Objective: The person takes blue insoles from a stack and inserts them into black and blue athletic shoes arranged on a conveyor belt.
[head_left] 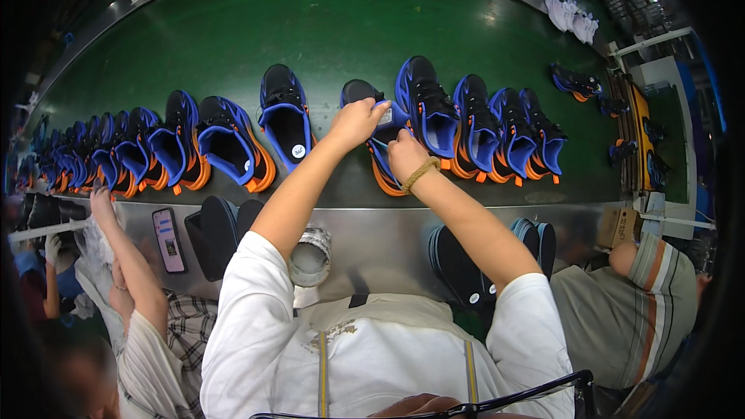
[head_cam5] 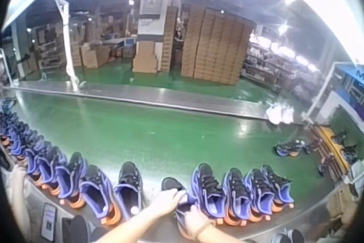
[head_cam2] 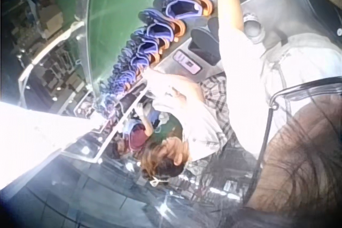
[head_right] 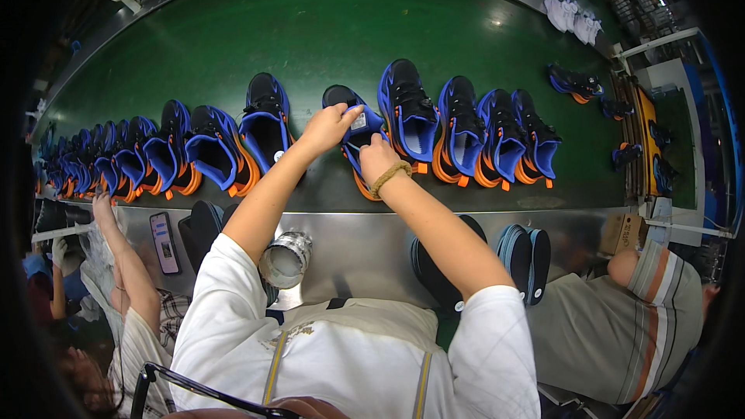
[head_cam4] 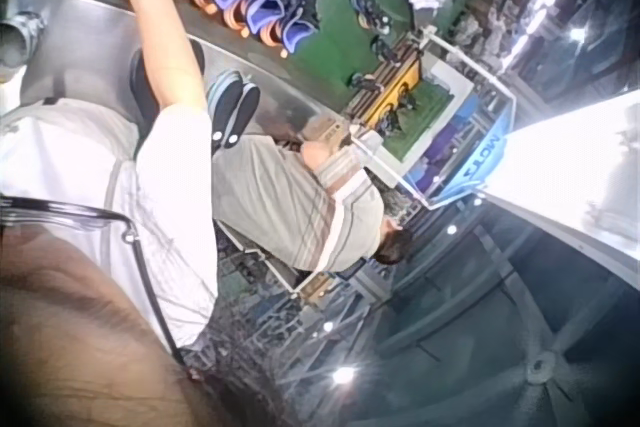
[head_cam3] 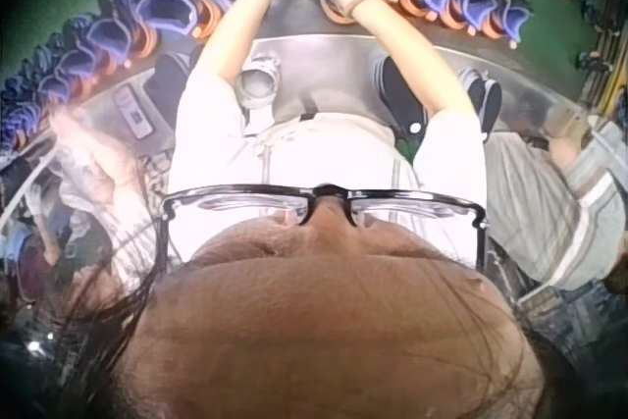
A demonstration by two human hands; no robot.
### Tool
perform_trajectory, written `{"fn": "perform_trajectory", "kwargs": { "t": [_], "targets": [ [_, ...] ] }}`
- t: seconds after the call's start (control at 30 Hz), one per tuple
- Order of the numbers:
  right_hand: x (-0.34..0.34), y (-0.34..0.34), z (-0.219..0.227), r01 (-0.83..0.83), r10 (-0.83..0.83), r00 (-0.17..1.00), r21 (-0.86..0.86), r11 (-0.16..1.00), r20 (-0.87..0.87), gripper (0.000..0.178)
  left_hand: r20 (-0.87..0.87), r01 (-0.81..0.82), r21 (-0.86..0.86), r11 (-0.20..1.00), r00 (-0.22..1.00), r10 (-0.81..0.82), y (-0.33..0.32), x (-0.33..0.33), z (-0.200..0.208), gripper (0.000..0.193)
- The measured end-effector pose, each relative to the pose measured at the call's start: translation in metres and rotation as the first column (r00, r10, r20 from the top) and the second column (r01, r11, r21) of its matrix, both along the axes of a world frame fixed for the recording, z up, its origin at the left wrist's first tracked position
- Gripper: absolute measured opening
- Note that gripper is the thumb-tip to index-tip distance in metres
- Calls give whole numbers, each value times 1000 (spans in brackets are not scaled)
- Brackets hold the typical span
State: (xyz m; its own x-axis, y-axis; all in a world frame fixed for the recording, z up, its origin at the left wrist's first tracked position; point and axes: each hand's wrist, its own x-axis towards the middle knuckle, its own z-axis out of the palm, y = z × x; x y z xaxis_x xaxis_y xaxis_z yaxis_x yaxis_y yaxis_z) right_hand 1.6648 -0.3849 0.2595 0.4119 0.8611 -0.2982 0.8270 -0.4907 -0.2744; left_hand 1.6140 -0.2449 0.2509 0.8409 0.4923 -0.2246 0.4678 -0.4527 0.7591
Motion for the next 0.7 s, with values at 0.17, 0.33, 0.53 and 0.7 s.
{"fn": "perform_trajectory", "kwargs": {
  "t": [0.17,0.33,0.53,0.7],
  "targets": [
    [-16,-16,12,-32,10,976,96,995,217,25,111,-67,272,960,993,37,-7,-8,-4,34],
    [2,-3,31,-61,45,998,-449,892,-46,35,97,133,814,566,929,-357,-4,-6,-5,16],
    [0,-4,12,-196,207,978,-241,950,20,18,11,293,755,586,889,-457,-2,-6,2,27],
    [8,0,-38,-160,160,980,-8,987,119,17,-14,324,671,667,905,-426,-4,2,-6,31]
  ]
}}
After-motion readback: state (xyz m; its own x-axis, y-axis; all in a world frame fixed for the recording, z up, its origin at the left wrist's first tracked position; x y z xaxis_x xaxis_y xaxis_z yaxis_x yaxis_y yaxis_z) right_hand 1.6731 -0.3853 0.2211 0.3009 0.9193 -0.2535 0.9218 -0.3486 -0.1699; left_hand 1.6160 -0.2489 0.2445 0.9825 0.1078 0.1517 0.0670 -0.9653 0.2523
